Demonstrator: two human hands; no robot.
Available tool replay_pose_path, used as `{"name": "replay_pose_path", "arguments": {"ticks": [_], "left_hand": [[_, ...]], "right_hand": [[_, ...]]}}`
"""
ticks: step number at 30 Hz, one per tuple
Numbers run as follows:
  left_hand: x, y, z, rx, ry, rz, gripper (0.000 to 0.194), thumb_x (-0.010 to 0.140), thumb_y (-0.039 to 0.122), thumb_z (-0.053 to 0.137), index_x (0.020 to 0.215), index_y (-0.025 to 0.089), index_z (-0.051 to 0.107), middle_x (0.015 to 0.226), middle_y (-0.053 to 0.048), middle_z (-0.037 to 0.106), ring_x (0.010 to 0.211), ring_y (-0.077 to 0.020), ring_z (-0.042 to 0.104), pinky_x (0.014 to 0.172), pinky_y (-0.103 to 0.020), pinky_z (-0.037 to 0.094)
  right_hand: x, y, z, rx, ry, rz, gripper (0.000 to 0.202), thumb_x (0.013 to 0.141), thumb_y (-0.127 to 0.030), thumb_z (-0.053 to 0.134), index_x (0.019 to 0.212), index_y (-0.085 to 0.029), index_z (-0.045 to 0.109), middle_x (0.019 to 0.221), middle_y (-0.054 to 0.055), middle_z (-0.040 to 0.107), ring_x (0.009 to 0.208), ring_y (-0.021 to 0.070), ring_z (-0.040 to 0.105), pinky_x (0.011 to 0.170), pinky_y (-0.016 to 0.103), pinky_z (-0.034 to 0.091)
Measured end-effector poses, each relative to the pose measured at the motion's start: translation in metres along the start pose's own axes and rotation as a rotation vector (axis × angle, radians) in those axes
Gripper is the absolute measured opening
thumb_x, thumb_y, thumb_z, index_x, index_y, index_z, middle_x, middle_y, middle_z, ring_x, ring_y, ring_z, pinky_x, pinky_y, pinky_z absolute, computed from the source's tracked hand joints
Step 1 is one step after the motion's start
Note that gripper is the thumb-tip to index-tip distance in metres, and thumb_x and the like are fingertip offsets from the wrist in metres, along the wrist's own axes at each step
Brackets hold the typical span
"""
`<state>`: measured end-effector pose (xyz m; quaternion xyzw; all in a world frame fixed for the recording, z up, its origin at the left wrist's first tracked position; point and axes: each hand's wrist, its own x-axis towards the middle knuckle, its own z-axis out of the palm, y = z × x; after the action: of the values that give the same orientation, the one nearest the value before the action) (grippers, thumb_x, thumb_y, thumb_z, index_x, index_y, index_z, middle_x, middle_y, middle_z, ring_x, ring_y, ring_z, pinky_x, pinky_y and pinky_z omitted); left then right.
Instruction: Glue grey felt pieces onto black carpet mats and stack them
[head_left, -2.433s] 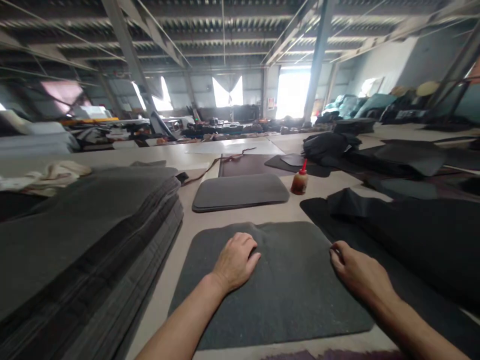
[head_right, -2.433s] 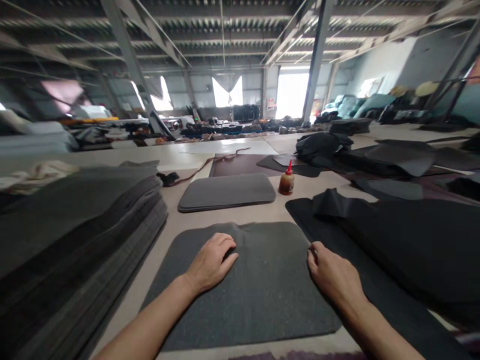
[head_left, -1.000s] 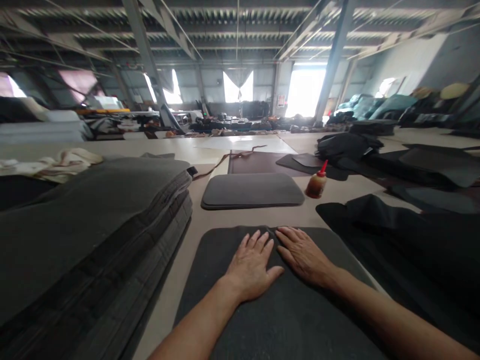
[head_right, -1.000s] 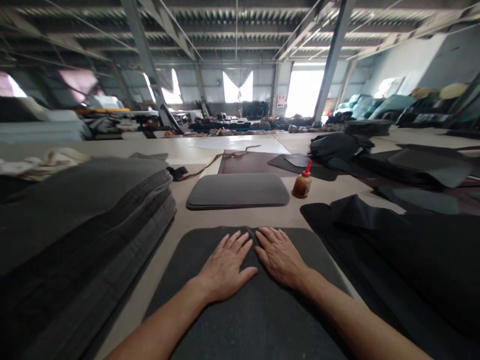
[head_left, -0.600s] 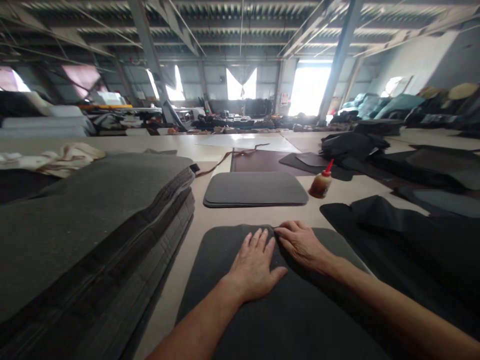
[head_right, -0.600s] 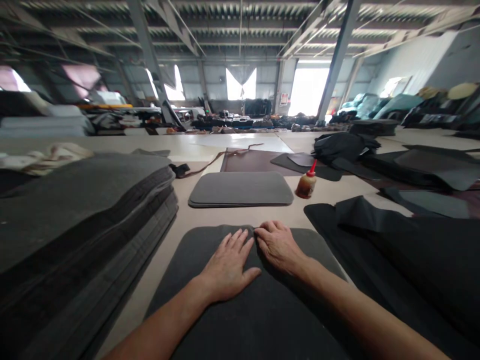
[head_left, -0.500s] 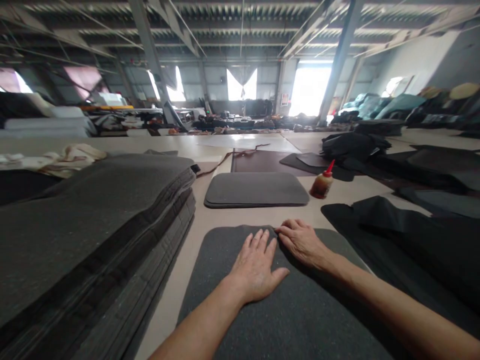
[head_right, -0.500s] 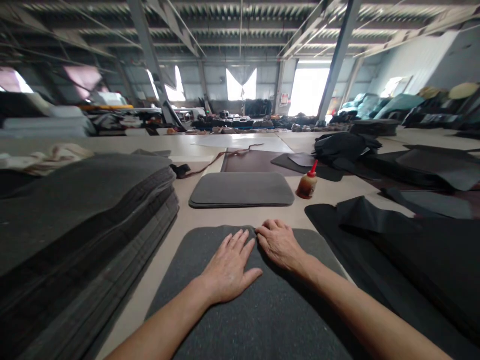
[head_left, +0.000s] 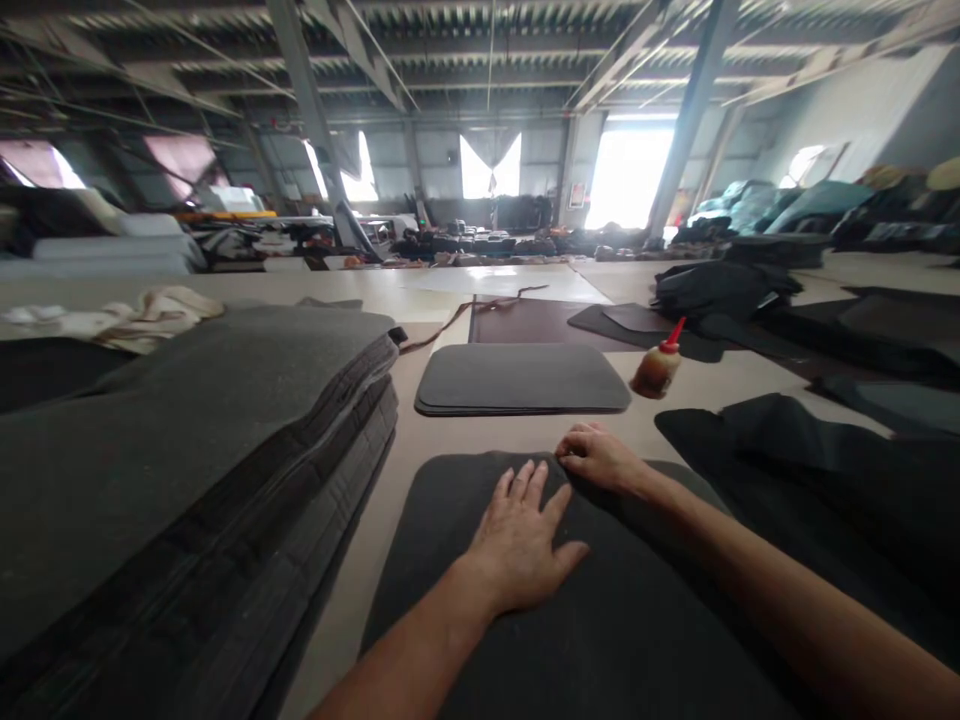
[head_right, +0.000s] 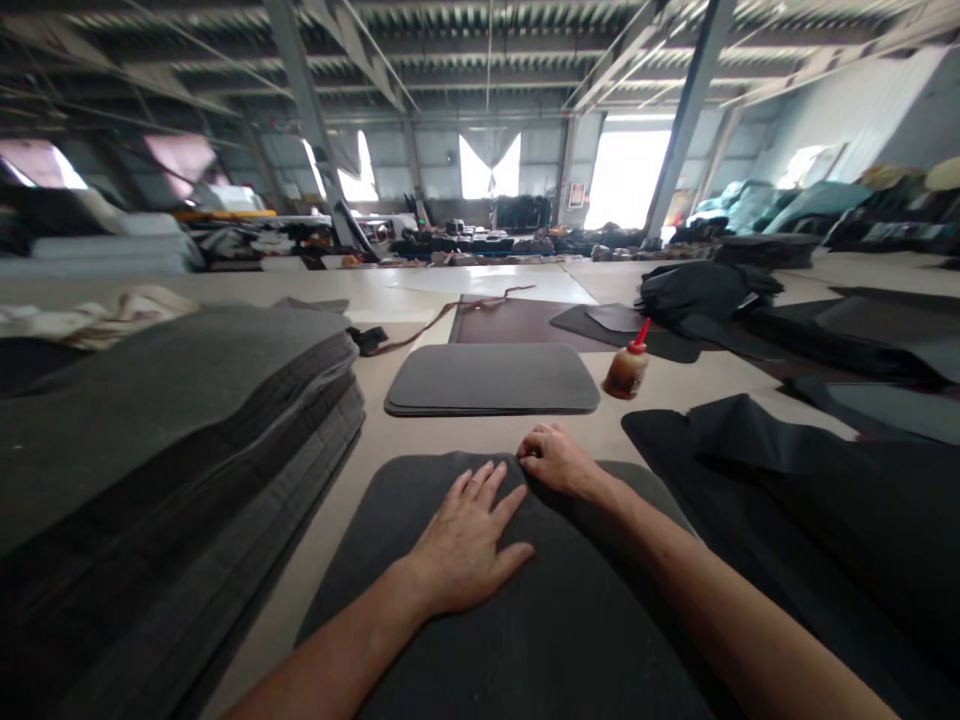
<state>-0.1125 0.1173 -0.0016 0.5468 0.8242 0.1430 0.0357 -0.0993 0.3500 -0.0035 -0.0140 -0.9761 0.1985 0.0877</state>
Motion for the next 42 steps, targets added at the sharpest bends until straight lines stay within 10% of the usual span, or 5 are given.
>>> {"name": "replay_pose_path", "arguments": {"ticks": [21, 33, 42], "left_hand": [[-0.001, 0.0, 0.001, 0.009, -0.009, -0.008, 0.072, 0.097, 0.069, 0.036, 0.154, 0.024, 0.036, 0.164, -0.021, 0.021, 0.154, -0.0334, 0.011, 0.125, -0.058, 0.015], [0.0, 0.0, -0.001, 0.002, -0.025, -0.013, 0.073, 0.096, 0.069, 0.036, 0.153, 0.023, 0.038, 0.165, -0.019, 0.019, 0.154, -0.0334, 0.011, 0.125, -0.058, 0.015], [0.002, 0.001, 0.002, -0.001, -0.029, -0.035, 0.086, 0.096, 0.069, 0.033, 0.156, 0.007, 0.028, 0.165, -0.018, 0.019, 0.155, -0.0309, 0.011, 0.127, -0.056, 0.013]], "right_hand": [[-0.003, -0.008, 0.007, 0.02, 0.133, -0.115, 0.013, 0.08, -0.009, 0.054, 0.075, -0.018, 0.063, 0.086, 0.005, 0.061, 0.089, 0.0197, 0.056, 0.085, 0.03, 0.044], [-0.014, -0.002, -0.015, -0.022, 0.219, 0.055, 0.021, 0.094, -0.022, 0.05, 0.102, -0.016, 0.068, 0.102, 0.009, 0.066, 0.081, 0.0186, 0.064, 0.074, 0.029, 0.049], [-0.059, -0.019, 0.006, -0.176, 0.068, -0.268, 0.039, 0.1, -0.021, 0.039, 0.13, -0.016, 0.064, 0.131, 0.013, 0.062, 0.118, 0.0268, 0.057, 0.106, 0.045, 0.045]]}}
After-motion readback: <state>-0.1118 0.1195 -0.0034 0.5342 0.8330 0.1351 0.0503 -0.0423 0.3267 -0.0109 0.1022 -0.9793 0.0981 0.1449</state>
